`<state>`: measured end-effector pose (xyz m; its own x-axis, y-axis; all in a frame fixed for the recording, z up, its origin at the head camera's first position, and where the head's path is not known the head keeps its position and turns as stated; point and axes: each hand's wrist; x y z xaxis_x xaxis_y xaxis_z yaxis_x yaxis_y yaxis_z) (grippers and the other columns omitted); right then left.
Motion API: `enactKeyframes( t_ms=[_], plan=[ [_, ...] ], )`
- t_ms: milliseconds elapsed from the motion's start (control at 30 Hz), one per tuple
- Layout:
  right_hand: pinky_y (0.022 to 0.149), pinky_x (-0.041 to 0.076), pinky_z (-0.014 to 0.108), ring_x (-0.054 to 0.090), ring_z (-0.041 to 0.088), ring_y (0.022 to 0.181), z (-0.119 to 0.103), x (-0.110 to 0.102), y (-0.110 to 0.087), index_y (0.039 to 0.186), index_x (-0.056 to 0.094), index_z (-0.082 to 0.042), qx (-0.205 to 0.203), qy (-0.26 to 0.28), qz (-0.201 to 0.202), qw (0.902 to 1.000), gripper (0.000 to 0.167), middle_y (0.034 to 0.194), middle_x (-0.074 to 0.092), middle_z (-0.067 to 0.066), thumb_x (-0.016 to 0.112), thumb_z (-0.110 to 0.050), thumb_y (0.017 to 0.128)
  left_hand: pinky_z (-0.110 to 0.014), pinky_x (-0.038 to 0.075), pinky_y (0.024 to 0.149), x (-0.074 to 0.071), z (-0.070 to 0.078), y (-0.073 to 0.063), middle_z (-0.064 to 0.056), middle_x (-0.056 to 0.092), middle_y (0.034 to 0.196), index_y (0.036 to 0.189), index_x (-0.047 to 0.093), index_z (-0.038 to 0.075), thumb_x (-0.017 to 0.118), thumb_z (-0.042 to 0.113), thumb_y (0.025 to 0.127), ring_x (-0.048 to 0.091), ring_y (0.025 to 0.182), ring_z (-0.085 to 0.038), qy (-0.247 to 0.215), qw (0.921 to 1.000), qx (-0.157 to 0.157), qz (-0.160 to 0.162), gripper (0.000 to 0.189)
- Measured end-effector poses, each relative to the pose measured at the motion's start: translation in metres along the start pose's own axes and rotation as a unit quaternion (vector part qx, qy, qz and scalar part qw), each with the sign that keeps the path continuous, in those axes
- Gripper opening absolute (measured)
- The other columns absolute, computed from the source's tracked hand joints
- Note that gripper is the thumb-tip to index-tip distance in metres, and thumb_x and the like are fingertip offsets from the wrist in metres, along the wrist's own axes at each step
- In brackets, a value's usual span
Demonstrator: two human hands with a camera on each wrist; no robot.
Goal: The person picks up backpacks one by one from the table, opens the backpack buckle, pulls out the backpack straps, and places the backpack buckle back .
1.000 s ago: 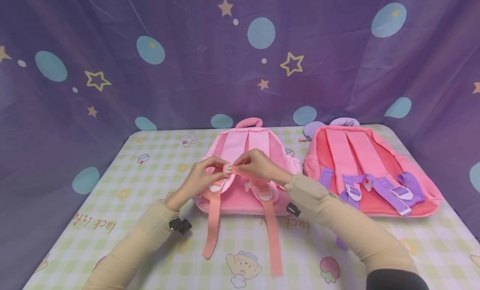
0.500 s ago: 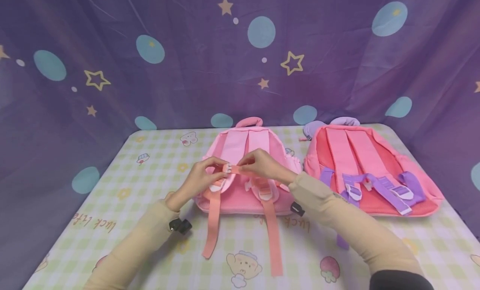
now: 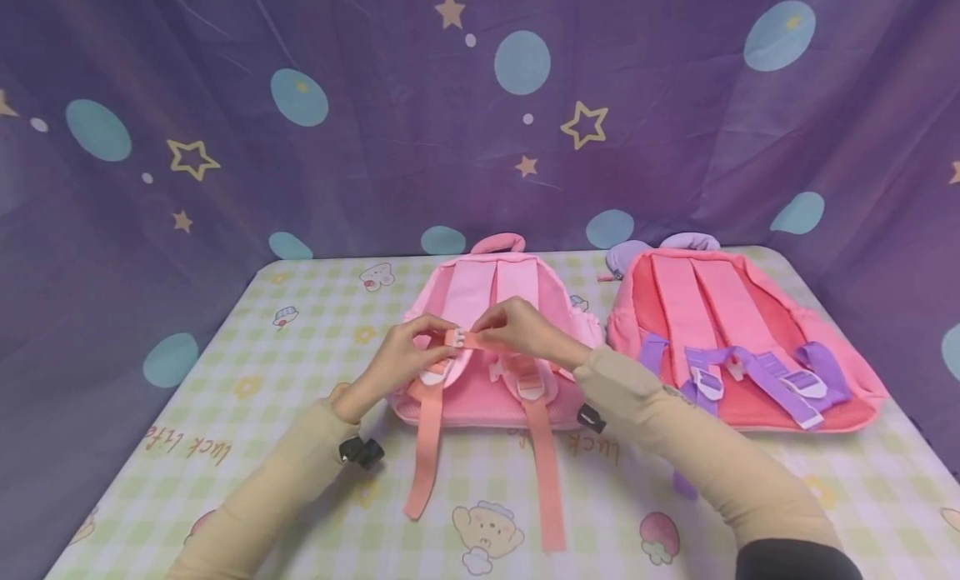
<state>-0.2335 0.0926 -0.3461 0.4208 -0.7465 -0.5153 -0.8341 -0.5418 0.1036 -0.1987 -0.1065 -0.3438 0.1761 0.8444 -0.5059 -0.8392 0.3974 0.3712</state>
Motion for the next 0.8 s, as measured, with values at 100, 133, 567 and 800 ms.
enactKeyframes(
  t_ms=[100,133,567,800],
  plan=[
    [0.063,0.045,0.022,0.054,0.012,0.065,0.003,0.001,0.002,0.089,0.069,0.001,0.001,0.0,0.003,1.0,0.013,0.082,0.067,0.01,0.063,-0.007,0.08,-0.047,0.046,0.075,0.0,0.003,0.0,-0.02,0.064,0.09,0.093,0.061,-0.008,0.067,-0.004,0.073,0.058,0.082,-0.031,0.003,1.0,-0.009,-0.002,0.021],
    [0.064,0.046,0.023,0.054,0.01,0.066,0.008,0.002,0.004,0.089,0.069,0.0,0.001,0.001,0.005,1.0,0.013,0.082,0.067,0.009,0.063,-0.007,0.08,-0.047,0.046,0.076,0.0,0.004,0.0,-0.02,0.064,0.09,0.093,0.061,-0.008,0.067,-0.004,0.073,0.057,0.082,-0.031,0.005,0.9999,-0.011,-0.003,0.021],
    [0.063,0.046,0.025,0.055,0.013,0.066,0.01,-0.001,0.001,0.089,0.069,-0.003,0.013,-0.025,0.002,0.9996,0.014,0.083,0.067,0.006,0.064,-0.012,0.08,-0.045,0.047,0.071,0.001,0.003,-0.001,-0.02,0.063,0.088,0.093,0.061,-0.008,0.067,-0.003,0.074,0.057,0.079,-0.032,0.013,0.9998,-0.005,-0.012,0.02],
    [0.063,0.046,0.024,0.055,0.011,0.067,0.014,-0.004,-0.002,0.09,0.069,0.0,0.012,-0.041,0.005,0.9991,0.013,0.085,0.067,0.009,0.063,-0.008,0.081,-0.043,0.047,0.07,0.001,0.003,-0.001,-0.018,0.063,0.088,0.093,0.061,-0.007,0.067,-0.001,0.074,0.056,0.078,-0.031,0.016,0.9998,-0.008,-0.012,0.02]
  ],
)
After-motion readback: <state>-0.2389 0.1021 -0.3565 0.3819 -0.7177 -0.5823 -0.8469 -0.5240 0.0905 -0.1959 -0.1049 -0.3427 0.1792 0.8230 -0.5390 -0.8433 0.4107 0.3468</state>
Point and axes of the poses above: each hand's wrist, its own y-axis towards the middle knuckle, its own x-axis out of the palm, z = x × y
